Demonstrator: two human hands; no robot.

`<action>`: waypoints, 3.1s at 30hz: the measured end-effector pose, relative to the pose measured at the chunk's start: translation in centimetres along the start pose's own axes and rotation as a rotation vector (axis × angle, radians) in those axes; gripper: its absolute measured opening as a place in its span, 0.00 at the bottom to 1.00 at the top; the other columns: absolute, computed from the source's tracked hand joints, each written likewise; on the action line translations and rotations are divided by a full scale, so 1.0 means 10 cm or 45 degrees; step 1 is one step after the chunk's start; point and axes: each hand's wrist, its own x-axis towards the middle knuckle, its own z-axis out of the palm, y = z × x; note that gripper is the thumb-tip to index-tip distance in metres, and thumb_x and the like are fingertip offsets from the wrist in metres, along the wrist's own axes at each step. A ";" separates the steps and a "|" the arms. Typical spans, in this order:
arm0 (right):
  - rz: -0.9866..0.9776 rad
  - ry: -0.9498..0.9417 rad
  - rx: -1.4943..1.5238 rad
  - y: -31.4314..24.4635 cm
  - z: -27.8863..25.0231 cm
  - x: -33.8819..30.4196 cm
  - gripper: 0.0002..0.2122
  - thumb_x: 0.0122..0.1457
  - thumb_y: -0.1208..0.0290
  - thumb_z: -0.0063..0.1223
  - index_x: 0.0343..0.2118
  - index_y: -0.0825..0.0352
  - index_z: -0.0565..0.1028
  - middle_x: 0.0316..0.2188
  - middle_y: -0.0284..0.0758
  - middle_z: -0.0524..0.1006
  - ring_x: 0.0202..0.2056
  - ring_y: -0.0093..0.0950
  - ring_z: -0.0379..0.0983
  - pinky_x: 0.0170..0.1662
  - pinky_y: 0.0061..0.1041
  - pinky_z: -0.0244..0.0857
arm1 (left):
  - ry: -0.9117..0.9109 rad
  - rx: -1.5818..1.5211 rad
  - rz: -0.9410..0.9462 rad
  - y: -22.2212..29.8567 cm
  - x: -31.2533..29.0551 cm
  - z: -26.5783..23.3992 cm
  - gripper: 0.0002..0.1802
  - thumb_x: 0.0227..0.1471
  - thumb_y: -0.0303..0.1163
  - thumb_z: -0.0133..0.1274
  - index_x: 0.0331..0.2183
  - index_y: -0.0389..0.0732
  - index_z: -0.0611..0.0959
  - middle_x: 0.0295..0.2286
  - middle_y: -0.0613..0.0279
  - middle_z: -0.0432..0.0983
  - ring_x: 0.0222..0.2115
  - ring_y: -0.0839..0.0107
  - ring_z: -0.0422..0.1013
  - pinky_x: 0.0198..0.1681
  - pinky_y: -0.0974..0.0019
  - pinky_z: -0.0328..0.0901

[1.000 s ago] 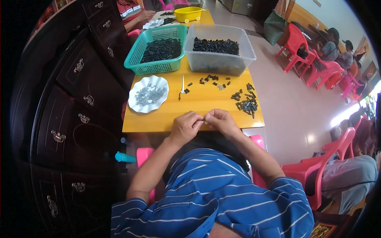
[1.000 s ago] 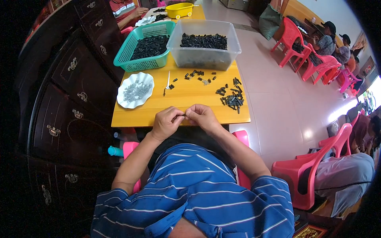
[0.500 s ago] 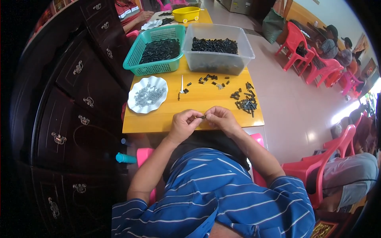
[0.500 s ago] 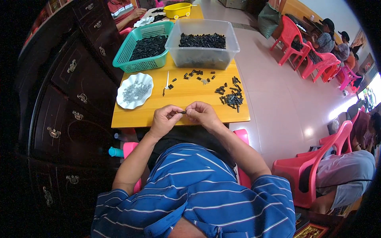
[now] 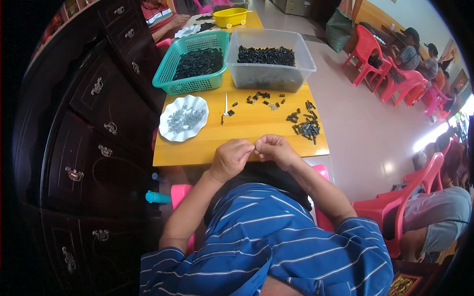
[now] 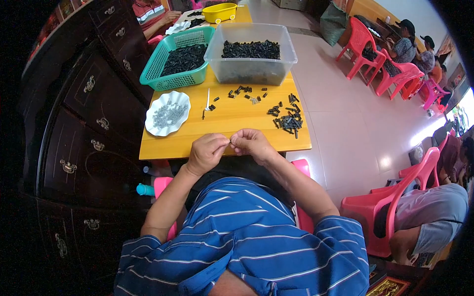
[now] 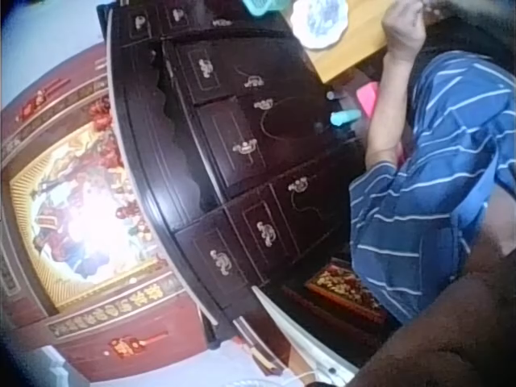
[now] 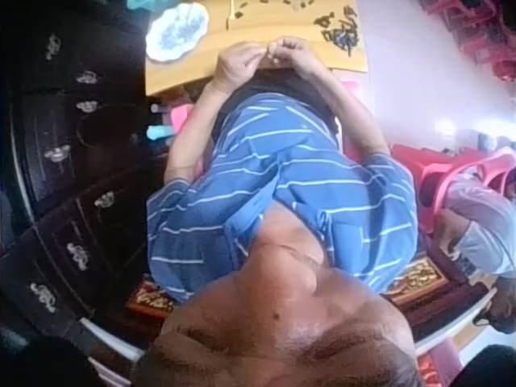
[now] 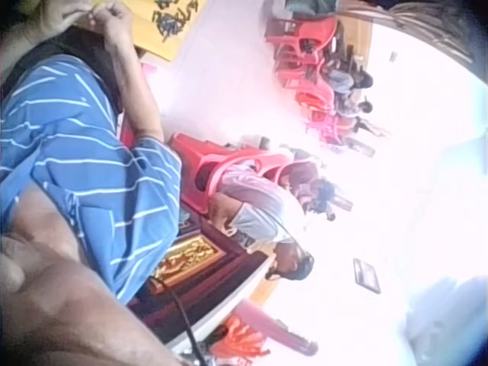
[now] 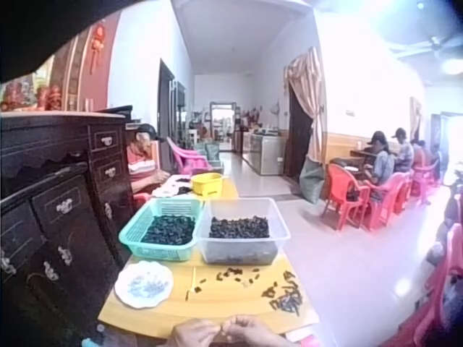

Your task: The person assembles small plastic components by inserting pins into plastic tubes by hand.

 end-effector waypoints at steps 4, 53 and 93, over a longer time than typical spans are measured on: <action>0.099 -0.086 0.115 0.00 -0.07 0.02 0.05 0.63 0.71 0.58 0.38 0.66 0.79 0.31 0.29 0.79 0.29 0.18 0.74 0.36 0.18 0.72 | -0.024 0.108 0.158 0.02 0.02 -0.02 0.09 0.45 0.17 0.61 0.33 0.36 0.83 0.30 0.53 0.80 0.30 0.55 0.78 0.34 0.63 0.73; -0.113 -0.023 -0.330 -0.07 0.19 -0.12 0.15 0.71 0.60 0.42 0.30 0.64 0.71 0.21 0.28 0.68 0.23 0.20 0.65 0.28 0.20 0.61 | 0.010 -0.117 -0.234 0.05 0.01 -0.02 0.08 0.50 0.19 0.59 0.36 0.34 0.83 0.29 0.51 0.80 0.30 0.56 0.78 0.33 0.64 0.71; -0.153 -0.063 0.007 0.10 0.25 -0.04 0.12 0.67 0.62 0.52 0.35 0.65 0.81 0.28 0.25 0.77 0.30 0.14 0.68 0.37 0.16 0.64 | 0.053 0.291 -0.094 0.10 0.01 0.09 0.16 0.43 0.28 0.63 0.38 0.38 0.82 0.32 0.55 0.80 0.32 0.55 0.77 0.35 0.58 0.72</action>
